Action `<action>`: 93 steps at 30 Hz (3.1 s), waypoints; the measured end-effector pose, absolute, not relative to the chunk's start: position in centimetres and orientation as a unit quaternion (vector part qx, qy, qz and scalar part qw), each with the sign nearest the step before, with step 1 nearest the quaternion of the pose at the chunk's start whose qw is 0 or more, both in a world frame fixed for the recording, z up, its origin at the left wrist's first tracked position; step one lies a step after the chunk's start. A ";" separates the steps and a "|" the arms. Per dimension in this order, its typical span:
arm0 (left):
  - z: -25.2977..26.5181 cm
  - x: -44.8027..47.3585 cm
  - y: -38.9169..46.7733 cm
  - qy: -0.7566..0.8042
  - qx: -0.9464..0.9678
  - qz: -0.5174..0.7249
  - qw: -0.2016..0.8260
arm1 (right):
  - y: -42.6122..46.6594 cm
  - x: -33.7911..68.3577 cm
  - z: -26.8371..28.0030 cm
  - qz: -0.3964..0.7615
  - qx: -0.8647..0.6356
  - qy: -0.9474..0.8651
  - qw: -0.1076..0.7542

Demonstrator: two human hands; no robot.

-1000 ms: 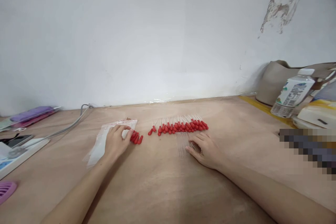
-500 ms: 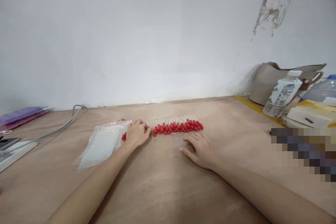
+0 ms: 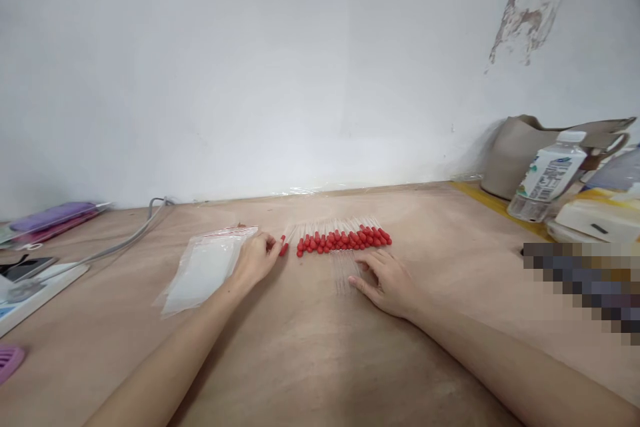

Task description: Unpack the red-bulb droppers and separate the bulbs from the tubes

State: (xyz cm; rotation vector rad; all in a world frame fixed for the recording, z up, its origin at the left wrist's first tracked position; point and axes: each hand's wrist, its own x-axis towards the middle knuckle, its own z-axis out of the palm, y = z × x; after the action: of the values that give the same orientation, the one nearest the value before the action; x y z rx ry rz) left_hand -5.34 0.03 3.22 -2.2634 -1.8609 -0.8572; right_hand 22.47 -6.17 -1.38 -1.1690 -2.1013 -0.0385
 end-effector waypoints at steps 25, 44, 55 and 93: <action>-0.4 -1.8 -7.1 -0.282 -0.869 -0.404 0.048 | -6.4 20.6 -1.0 -0.114 -0.300 -0.874 0.364; -0.5 -0.6 -6.7 -0.196 -0.905 -0.354 0.133 | -6.5 19.7 -1.6 -0.040 -0.242 -0.904 0.350; -0.1 -0.9 -7.2 -0.188 -0.926 -0.298 0.134 | -7.1 19.7 -1.2 -0.030 -0.201 -0.913 0.355; 1.4 -5.0 -5.5 -0.458 -0.798 -0.388 0.055 | -4.5 22.6 -2.3 0.002 -0.493 -0.772 0.401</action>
State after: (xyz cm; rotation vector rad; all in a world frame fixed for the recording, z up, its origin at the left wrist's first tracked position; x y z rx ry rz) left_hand -5.03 -5.51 1.40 -2.4228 -1.3910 -1.1777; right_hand 22.64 -4.52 -2.28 -1.2477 -1.9513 0.0046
